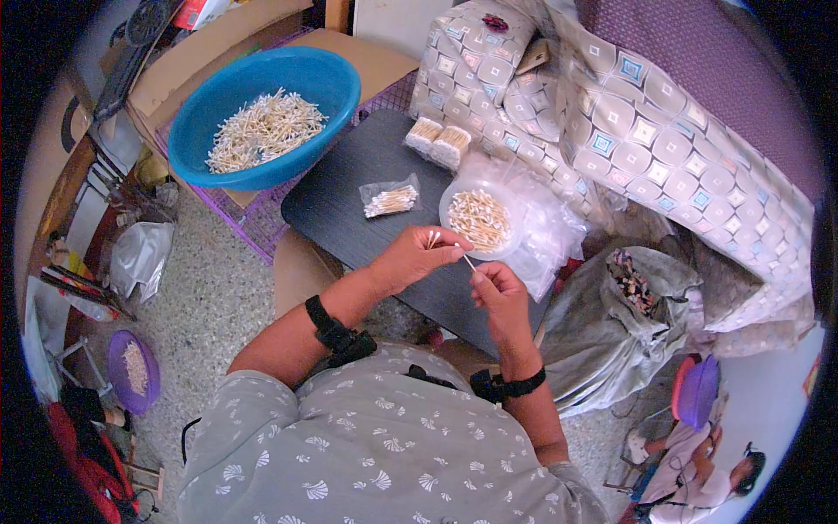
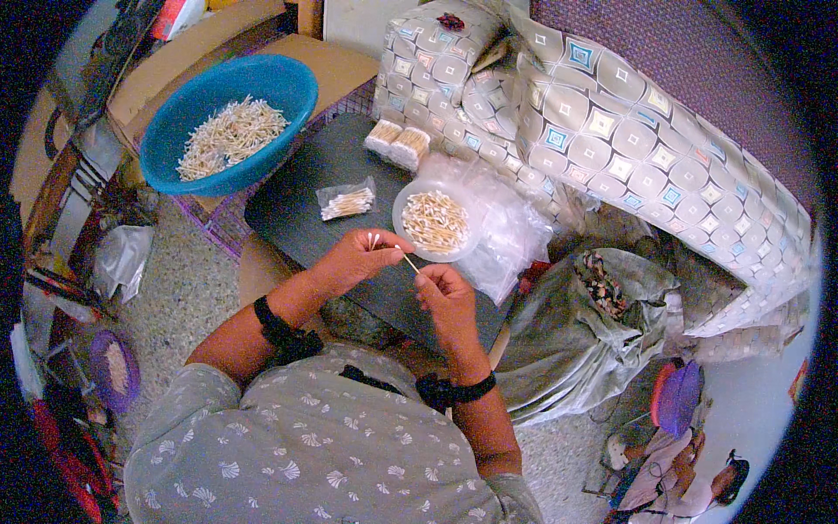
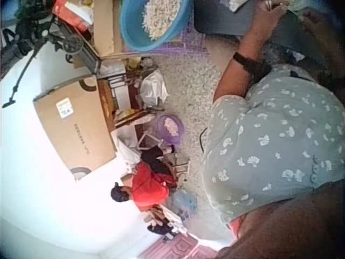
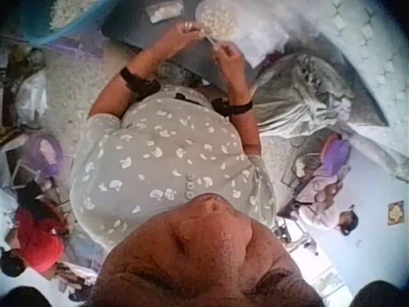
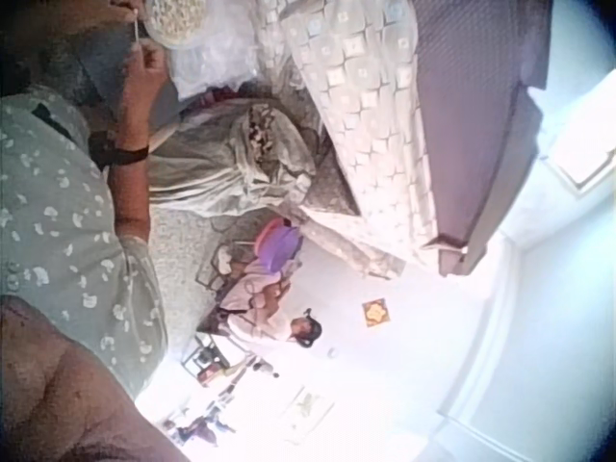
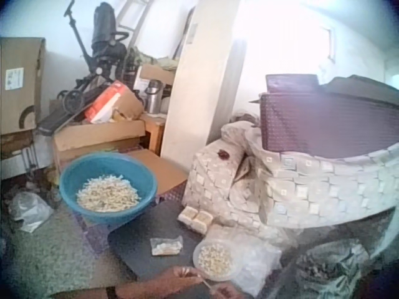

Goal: Sorting cotton swabs from a bowl and bundling them with rubber bands into plastic bags.

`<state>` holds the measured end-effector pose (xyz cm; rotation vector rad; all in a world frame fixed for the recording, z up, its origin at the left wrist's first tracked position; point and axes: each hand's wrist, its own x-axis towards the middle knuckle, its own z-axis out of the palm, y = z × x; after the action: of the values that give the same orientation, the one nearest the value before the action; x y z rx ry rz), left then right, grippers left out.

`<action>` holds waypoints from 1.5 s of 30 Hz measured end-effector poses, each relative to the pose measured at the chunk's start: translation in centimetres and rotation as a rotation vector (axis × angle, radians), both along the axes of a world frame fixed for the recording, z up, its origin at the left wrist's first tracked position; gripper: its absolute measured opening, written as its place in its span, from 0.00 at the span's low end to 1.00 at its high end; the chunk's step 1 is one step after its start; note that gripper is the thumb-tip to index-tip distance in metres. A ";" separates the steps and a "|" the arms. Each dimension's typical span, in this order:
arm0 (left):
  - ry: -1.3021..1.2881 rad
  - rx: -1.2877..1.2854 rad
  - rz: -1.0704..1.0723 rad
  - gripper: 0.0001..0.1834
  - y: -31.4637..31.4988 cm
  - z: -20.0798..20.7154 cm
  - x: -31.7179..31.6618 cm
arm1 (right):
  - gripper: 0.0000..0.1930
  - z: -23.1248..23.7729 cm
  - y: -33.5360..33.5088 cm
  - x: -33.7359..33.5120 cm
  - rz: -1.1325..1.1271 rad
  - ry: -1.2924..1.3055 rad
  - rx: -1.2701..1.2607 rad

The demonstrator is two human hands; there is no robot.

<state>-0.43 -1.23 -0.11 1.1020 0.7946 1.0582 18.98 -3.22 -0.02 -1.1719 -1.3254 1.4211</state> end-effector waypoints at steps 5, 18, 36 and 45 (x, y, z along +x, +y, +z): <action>0.174 0.166 0.049 0.09 -0.2 -0.1 0.2 | 0.07 0.6 -1.0 -0.5 -0.001 0.011 -0.041; 0.223 0.202 -0.017 0.11 -0.3 0.7 0.2 | 0.05 0.0 -0.8 -0.2 0.003 0.038 0.160; 0.390 0.272 -0.026 0.11 -0.9 2.0 1.1 | 0.04 1.9 -0.9 0.7 -0.142 -0.143 0.332; 0.192 0.136 -0.010 0.13 -0.9 2.6 1.0 | 0.04 2.7 -0.7 0.5 -0.157 -0.243 0.513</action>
<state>0.52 -2.11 2.47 1.3366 0.8779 1.0204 19.48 -3.94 2.67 -1.0869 -1.6047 0.7736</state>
